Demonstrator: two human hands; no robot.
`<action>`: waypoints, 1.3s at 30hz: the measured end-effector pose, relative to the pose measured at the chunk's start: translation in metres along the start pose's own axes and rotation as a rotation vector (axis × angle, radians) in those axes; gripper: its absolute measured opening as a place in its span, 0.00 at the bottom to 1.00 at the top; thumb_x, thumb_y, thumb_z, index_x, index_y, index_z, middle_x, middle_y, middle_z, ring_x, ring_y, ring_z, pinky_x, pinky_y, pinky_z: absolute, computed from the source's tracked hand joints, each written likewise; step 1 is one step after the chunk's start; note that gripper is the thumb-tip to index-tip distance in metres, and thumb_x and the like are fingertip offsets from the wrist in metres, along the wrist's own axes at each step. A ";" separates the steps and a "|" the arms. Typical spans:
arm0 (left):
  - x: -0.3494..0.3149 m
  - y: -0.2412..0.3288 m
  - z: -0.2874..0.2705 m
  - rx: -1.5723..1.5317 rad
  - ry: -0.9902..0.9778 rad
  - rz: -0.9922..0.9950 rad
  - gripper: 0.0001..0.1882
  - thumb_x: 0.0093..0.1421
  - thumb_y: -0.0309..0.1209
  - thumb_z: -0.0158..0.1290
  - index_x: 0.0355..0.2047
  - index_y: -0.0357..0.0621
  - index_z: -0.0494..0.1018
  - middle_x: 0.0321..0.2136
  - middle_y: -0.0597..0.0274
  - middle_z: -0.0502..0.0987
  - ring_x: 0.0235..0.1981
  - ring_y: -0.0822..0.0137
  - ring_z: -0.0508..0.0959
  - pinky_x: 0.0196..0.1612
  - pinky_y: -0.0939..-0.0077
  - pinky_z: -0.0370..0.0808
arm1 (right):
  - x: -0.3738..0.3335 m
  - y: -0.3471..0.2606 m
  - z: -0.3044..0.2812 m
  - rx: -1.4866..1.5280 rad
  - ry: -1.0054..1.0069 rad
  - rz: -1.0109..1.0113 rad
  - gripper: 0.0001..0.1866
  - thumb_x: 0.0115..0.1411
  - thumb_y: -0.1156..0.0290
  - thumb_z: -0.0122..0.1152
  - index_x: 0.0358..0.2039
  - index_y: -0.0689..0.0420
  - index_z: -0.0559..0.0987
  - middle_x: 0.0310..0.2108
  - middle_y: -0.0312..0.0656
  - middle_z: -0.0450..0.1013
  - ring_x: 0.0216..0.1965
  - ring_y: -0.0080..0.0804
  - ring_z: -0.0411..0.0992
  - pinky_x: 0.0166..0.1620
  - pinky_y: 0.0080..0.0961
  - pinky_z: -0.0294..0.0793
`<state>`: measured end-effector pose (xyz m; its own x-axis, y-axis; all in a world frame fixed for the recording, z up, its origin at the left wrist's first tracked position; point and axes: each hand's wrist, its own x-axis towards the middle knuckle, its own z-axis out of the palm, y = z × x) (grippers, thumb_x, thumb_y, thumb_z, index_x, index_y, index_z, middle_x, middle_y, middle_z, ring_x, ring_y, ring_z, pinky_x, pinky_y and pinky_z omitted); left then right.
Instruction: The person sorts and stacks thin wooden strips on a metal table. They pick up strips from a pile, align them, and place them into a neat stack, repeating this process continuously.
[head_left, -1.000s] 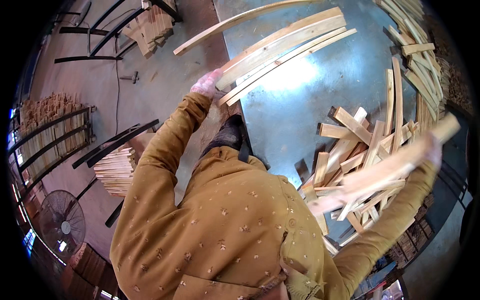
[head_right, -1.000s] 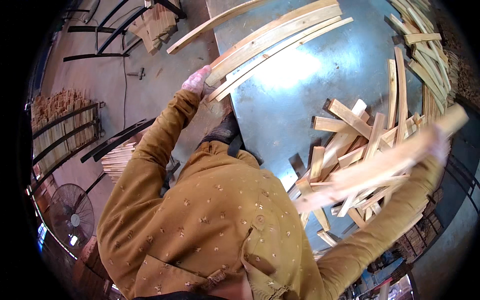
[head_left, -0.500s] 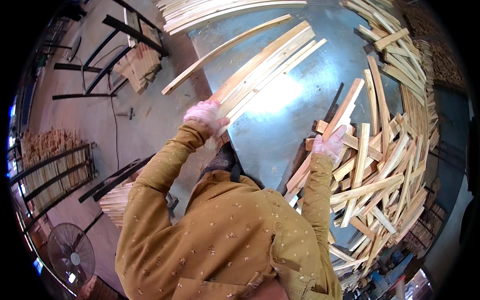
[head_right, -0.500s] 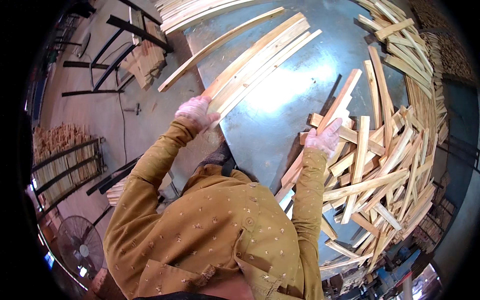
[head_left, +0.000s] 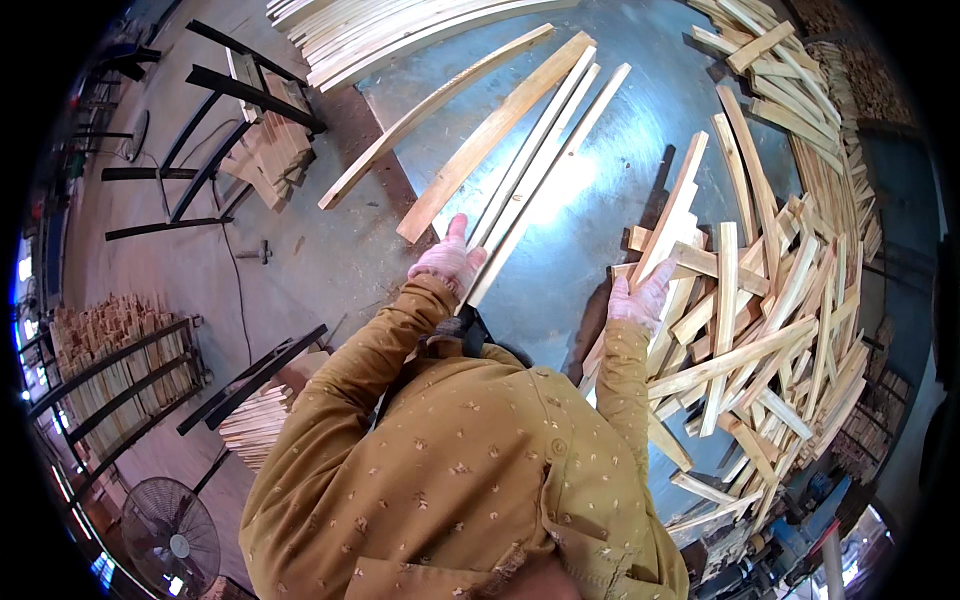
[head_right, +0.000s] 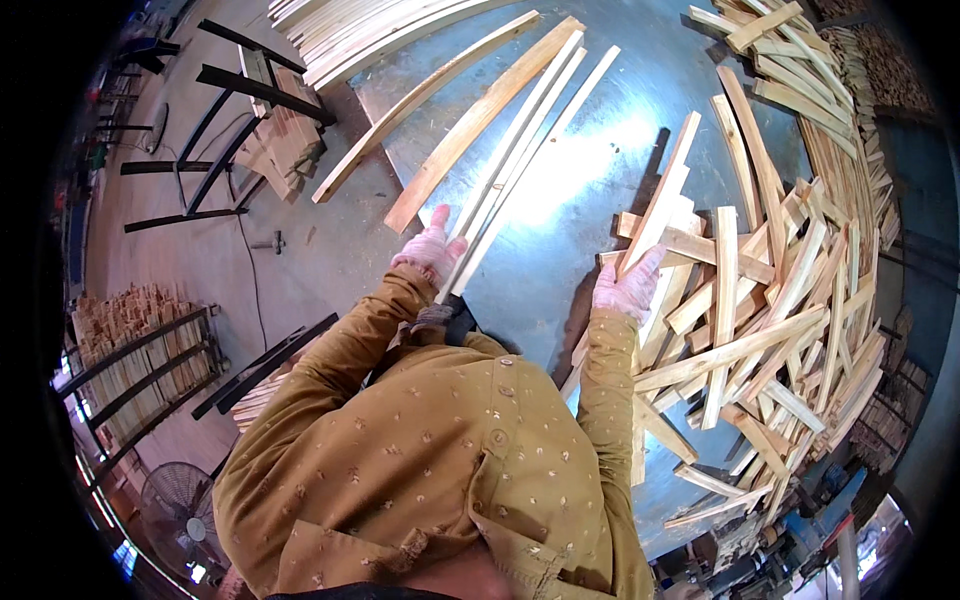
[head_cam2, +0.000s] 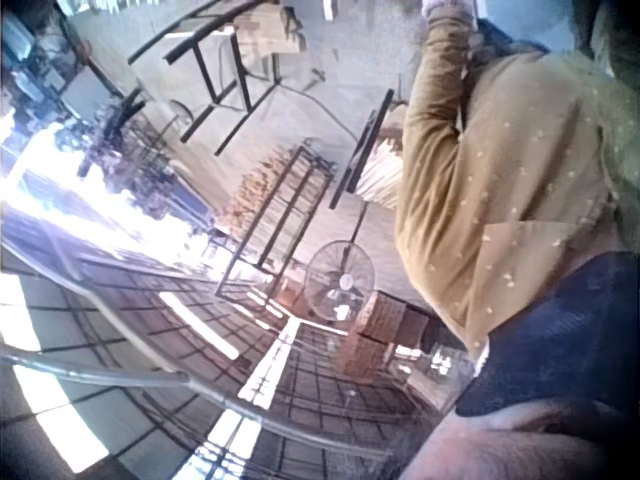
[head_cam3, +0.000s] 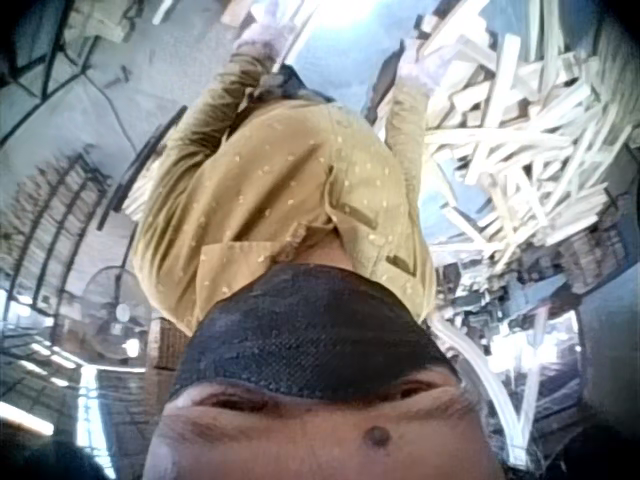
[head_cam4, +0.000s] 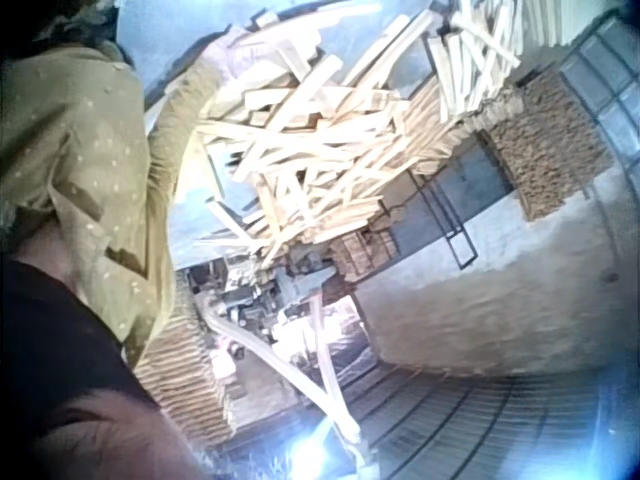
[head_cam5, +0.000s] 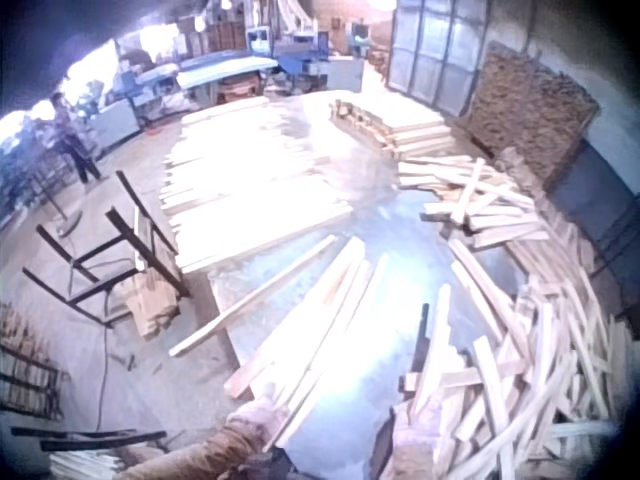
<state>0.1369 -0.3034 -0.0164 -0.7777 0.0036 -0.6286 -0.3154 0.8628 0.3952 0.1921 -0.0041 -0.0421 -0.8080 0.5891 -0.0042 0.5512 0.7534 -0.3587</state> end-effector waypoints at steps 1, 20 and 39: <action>0.000 -0.004 0.003 0.010 -0.001 0.067 0.27 0.66 0.46 0.44 0.58 0.41 0.62 0.45 0.35 0.76 0.45 0.45 0.79 0.48 0.54 0.75 | 0.000 0.001 0.001 0.001 0.011 -0.019 0.51 0.52 0.65 0.67 0.71 0.53 0.47 0.56 0.59 0.66 0.55 0.58 0.69 0.58 0.44 0.70; 0.131 -0.103 -0.137 0.334 0.277 0.096 0.39 0.56 0.47 0.59 0.65 0.51 0.58 0.58 0.48 0.68 0.56 0.48 0.72 0.56 0.58 0.71 | -0.005 0.005 -0.008 -0.001 -0.074 0.044 0.52 0.53 0.64 0.65 0.72 0.54 0.43 0.60 0.60 0.62 0.59 0.59 0.64 0.62 0.45 0.65; 0.082 0.032 -0.033 0.297 0.202 0.327 0.35 0.62 0.48 0.51 0.62 0.41 0.60 0.53 0.42 0.71 0.53 0.48 0.74 0.56 0.55 0.72 | -0.044 0.029 -0.016 0.664 -0.032 0.116 0.50 0.50 0.83 0.64 0.71 0.58 0.48 0.61 0.47 0.63 0.56 0.36 0.66 0.59 0.27 0.66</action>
<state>0.0454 -0.2922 -0.0328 -0.9095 0.2255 -0.3493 0.1090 0.9401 0.3231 0.2465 -0.0035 -0.0373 -0.7628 0.6386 -0.1017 0.3985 0.3403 -0.8517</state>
